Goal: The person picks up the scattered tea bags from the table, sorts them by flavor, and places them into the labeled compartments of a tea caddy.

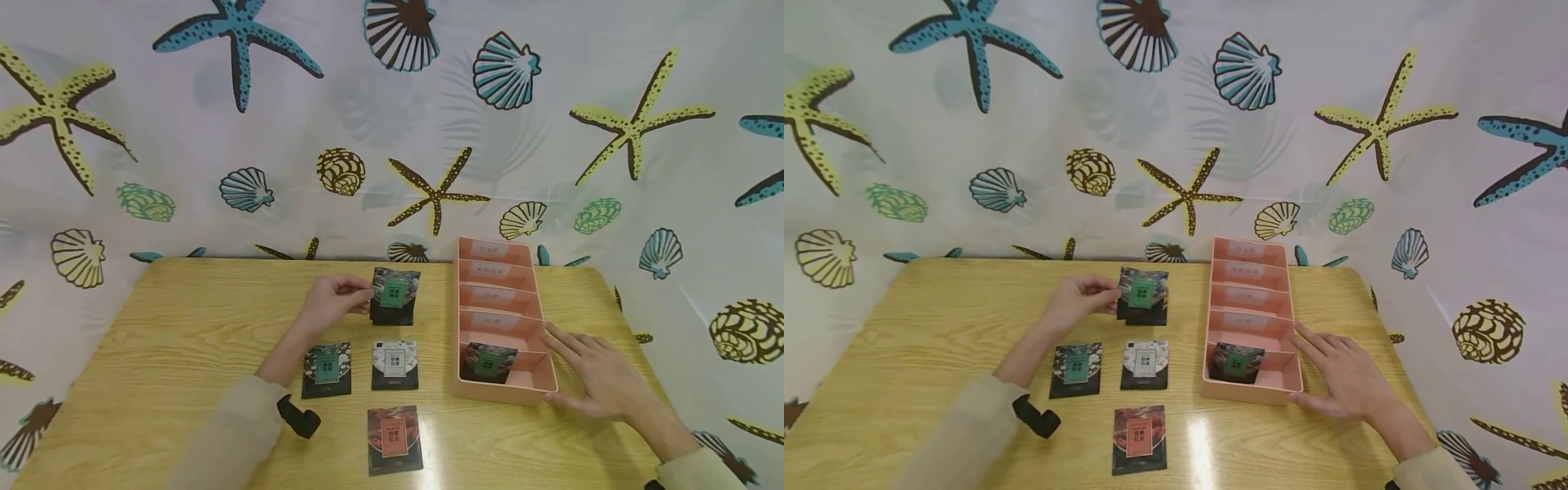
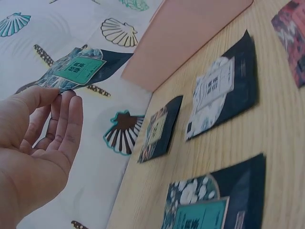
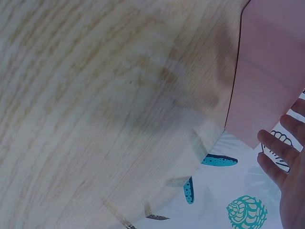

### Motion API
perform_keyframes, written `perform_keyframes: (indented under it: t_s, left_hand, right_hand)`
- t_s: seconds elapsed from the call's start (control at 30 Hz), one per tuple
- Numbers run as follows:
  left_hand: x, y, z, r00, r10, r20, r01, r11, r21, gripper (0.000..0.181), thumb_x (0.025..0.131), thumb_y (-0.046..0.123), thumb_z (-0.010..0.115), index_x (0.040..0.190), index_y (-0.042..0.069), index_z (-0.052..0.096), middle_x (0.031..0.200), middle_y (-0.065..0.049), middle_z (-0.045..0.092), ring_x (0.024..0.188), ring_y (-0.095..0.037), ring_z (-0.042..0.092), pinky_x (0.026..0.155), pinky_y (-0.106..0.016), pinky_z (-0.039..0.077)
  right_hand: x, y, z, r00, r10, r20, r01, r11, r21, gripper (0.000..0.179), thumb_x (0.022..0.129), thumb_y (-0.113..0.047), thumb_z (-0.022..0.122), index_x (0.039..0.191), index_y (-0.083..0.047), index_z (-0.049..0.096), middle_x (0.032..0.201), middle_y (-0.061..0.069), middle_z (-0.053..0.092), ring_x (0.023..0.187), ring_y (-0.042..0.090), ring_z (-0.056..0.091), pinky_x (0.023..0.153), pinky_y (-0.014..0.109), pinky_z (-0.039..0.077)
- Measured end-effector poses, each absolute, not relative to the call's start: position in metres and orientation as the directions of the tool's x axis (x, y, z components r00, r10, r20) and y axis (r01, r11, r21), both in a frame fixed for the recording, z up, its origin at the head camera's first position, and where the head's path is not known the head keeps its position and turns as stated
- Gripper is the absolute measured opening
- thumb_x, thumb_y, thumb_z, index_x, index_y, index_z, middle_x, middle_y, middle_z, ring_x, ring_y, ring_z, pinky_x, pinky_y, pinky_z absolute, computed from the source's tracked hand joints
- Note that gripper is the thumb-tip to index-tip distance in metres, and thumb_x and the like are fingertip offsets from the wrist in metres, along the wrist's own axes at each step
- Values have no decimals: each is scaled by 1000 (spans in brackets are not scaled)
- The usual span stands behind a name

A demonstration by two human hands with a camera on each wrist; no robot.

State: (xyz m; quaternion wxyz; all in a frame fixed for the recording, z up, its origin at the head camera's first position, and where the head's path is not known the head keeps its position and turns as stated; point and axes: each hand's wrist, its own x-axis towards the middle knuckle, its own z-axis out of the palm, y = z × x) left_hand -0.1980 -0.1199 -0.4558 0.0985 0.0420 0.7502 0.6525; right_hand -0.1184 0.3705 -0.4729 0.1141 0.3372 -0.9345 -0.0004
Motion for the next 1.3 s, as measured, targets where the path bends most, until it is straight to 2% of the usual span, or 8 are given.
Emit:
perform_keyframes:
  t_s: [0.17,0.43,0.6,0.7,0.9,1.03,1.23,1.3]
  left_hand:
    - [-189,-103,-453,-975,213,-62,-38,112,993,24,102,11,70,119,-5,73,97,-5,77,80,-10,74,87,-40,65]
    - [-175,-76,-451,-954,296,-56,-50,26,998,20,101,7,71,116,-6,73,92,6,74,79,-9,73,86,-41,65]
    - [-168,-60,-452,-942,335,-37,-34,14,999,20,100,6,71,116,-6,73,92,6,75,77,-8,72,82,-35,65]
    - [-164,-52,-452,-937,349,-32,-30,11,1000,19,99,5,72,114,-6,74,90,4,76,76,-8,72,79,-31,65]
    - [-158,-38,-452,-918,396,-10,-5,14,1000,19,100,6,72,114,-6,74,95,-8,79,76,-9,73,81,-37,65]
    - [-154,-28,-451,-902,431,-26,-18,23,1000,18,100,7,71,114,-4,74,100,-12,78,77,-9,73,82,-36,65]
    - [-150,-15,-454,-892,451,-32,-18,36,999,16,99,8,73,113,-1,76,98,-15,77,77,-9,73,87,-51,63]
    - [-149,-12,-455,-888,459,-25,-3,48,999,16,100,10,73,112,0,76,96,-17,77,77,-11,73,86,-51,63]
  right_hand:
    - [-118,371,-474,-747,-631,208,-631,772,73,99,82,-70,75,158,-13,49,163,7,50,123,33,67,100,55,53]
    - [-118,370,-475,-739,-638,217,-639,766,73,99,83,-73,72,156,-10,52,162,9,52,121,33,68,97,56,54]
    - [-117,370,-475,-748,-631,204,-632,772,69,99,82,-71,74,157,-11,50,163,9,50,124,33,67,100,55,54]
    - [-117,370,-474,-754,-627,197,-629,775,62,99,82,-69,76,158,-12,49,164,9,49,126,34,66,101,56,54]
    - [-118,369,-473,-755,-626,196,-629,776,50,98,81,-68,76,158,-12,49,164,8,49,127,35,65,101,57,53]
    - [-118,368,-472,-751,-628,203,-633,773,51,98,81,-68,77,158,-12,50,164,8,49,126,35,65,100,57,54]
    - [-118,369,-473,-744,-633,213,-637,769,59,98,82,-69,76,157,-12,50,163,8,50,125,34,66,99,57,54]
    - [-118,369,-473,-743,-634,215,-637,768,62,98,81,-69,75,157,-11,51,163,9,50,125,35,66,99,57,54]
